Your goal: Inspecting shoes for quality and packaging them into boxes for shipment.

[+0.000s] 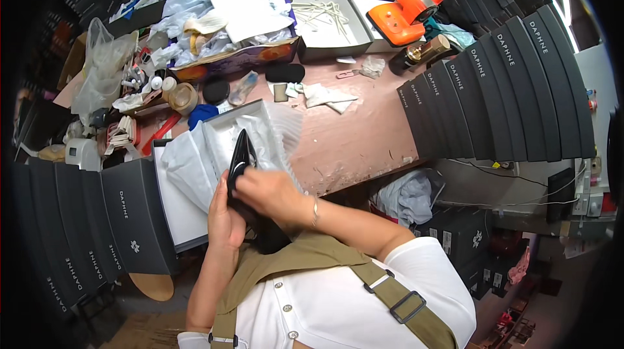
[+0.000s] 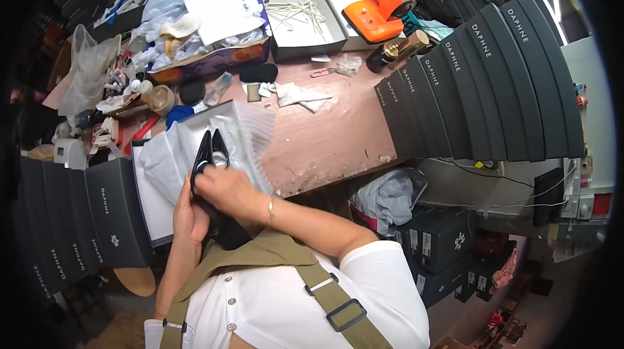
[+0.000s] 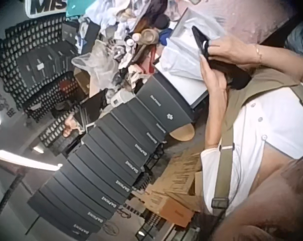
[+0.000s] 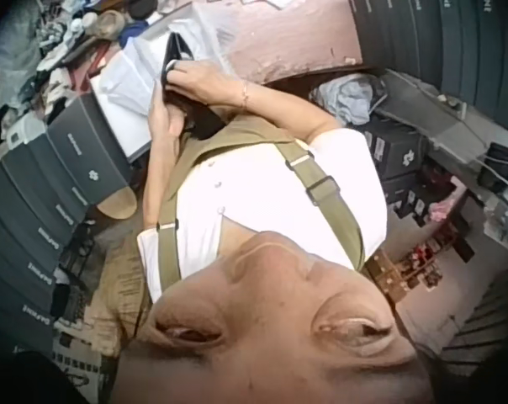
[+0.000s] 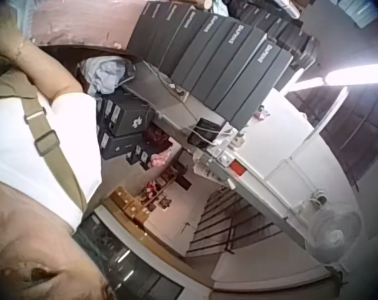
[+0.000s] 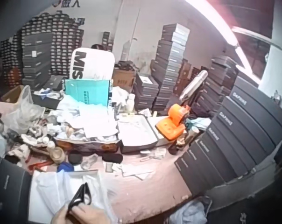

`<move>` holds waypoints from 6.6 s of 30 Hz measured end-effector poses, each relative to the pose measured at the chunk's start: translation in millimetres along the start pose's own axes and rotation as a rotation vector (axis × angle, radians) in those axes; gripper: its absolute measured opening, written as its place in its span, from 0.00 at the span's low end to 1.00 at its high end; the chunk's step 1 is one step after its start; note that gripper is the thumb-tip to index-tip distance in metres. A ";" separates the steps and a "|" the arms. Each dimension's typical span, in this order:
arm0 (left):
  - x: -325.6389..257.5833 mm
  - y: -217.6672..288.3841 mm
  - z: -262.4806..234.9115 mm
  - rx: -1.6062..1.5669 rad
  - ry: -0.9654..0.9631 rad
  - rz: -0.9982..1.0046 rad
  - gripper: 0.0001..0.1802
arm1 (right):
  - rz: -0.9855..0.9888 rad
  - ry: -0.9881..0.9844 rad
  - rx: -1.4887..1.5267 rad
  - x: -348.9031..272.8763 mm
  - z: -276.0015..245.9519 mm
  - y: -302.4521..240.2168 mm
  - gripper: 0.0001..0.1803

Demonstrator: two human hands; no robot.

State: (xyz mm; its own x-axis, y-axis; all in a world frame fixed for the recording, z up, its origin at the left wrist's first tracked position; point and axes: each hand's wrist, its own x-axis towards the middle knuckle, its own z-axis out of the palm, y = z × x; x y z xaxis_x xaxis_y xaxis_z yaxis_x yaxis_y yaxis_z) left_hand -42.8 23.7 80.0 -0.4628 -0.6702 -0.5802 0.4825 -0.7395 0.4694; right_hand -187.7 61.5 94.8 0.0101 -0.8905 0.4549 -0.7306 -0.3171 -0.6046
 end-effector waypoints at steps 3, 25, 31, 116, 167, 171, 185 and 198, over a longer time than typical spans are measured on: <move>9.5 -12.2 -17.1 -0.033 -0.001 -0.016 0.21 | 0.201 0.112 -0.087 38.8 15.2 46.3 0.07; -9.7 -2.6 -0.8 0.075 -0.027 0.071 0.22 | -0.033 -0.208 0.070 -11.8 -24.7 -17.5 0.11; -18.6 -5.9 11.5 0.235 -0.180 0.122 0.30 | 0.287 0.277 -0.060 36.6 -22.9 98.8 0.09; -51.8 2.4 18.8 0.276 -0.096 -0.142 0.23 | 0.535 0.121 -0.297 -11.9 -10.0 311.1 0.13; -53.2 -22.4 -21.6 0.125 -0.166 -0.171 0.24 | 0.065 -0.276 0.395 -27.1 -57.2 -56.0 0.09; -50.4 -21.1 -30.3 0.136 -0.268 -0.250 0.25 | 0.088 -0.164 0.206 -24.7 -48.1 -36.8 0.09; -51.1 -14.0 -21.3 0.104 -0.255 -0.208 0.23 | 0.491 -0.140 0.590 -15.0 -63.3 -30.6 0.15; -47.0 -10.7 -39.6 -0.064 -0.283 -0.179 0.20 | 0.153 -0.446 0.342 5.1 -47.6 -41.6 0.20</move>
State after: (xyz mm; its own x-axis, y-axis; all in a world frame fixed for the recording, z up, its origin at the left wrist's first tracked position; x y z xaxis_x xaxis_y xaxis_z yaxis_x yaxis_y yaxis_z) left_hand 3.2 65.7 75.9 -0.7284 -0.5272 -0.4376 0.4160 -0.8478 0.3290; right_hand -189.8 85.7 153.3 0.2624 -0.9623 0.0712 -0.4847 -0.1953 -0.8526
